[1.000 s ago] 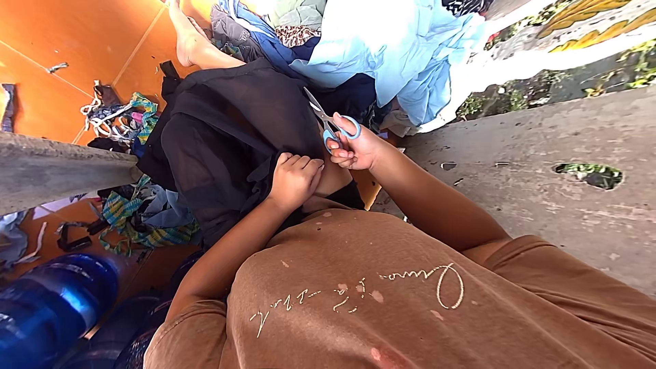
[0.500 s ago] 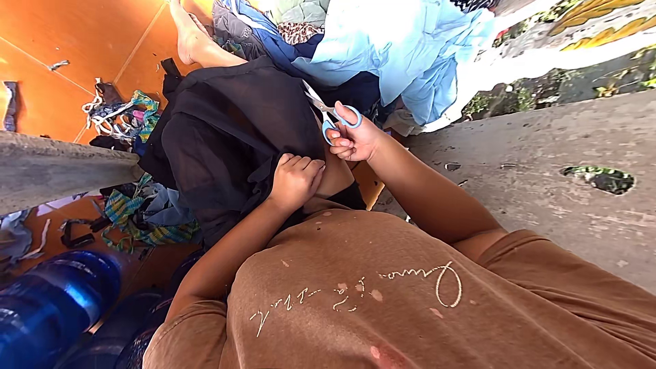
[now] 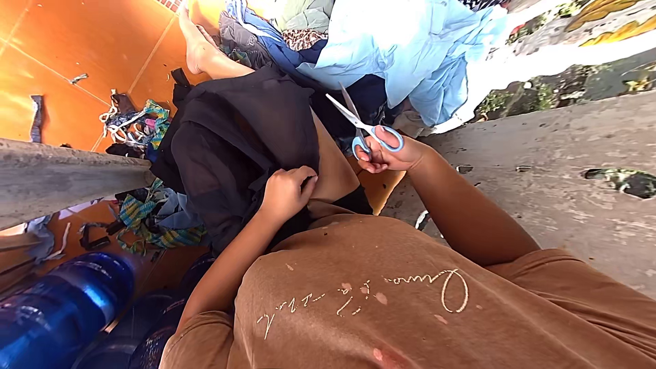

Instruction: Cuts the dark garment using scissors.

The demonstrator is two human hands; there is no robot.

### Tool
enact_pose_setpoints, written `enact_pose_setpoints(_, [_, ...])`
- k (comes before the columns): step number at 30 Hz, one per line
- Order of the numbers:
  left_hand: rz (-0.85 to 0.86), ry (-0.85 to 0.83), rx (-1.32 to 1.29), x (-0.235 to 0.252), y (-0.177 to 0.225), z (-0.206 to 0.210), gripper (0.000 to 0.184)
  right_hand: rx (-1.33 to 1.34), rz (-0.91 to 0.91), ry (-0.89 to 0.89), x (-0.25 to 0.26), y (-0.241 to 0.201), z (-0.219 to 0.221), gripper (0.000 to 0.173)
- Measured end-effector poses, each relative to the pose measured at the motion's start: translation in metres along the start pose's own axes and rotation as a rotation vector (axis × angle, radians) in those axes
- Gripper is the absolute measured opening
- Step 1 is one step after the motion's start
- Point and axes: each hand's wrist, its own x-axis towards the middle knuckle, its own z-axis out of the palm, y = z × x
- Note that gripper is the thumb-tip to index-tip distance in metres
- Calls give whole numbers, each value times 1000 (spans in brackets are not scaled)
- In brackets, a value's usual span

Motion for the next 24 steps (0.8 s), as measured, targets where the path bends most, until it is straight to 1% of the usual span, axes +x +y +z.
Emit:
enact_pose_setpoints(3, [-127,-291,-46,-14,11,-15,21,-36,-29,142,-11,5,2,61])
enact_pose_setpoints(5, [-163,-446,-47,-17,18,-24,25,-73,-50,265,-11,7,10,53])
enact_pose_setpoints(7, [-162,-510,-51,-17,19,-27,25,-102,-49,355,-7,7,19,49])
enact_pose_setpoints(9, [-169,-554,-67,-13,18,-28,26,-79,-9,336,-6,8,29,53])
enact_pose_setpoints(12, [-185,-585,-98,-7,16,-26,27,-20,64,179,-10,11,44,61])
enact_pose_setpoints(15, [-210,-542,-149,-4,12,-22,26,16,146,112,-12,8,57,60])
enact_pose_setpoints(20, [-202,-450,-223,-9,3,-16,24,40,173,152,-3,3,69,60])
enact_pose_setpoints(24, [-173,-414,-243,-13,-1,-14,24,19,215,265,8,-11,81,60])
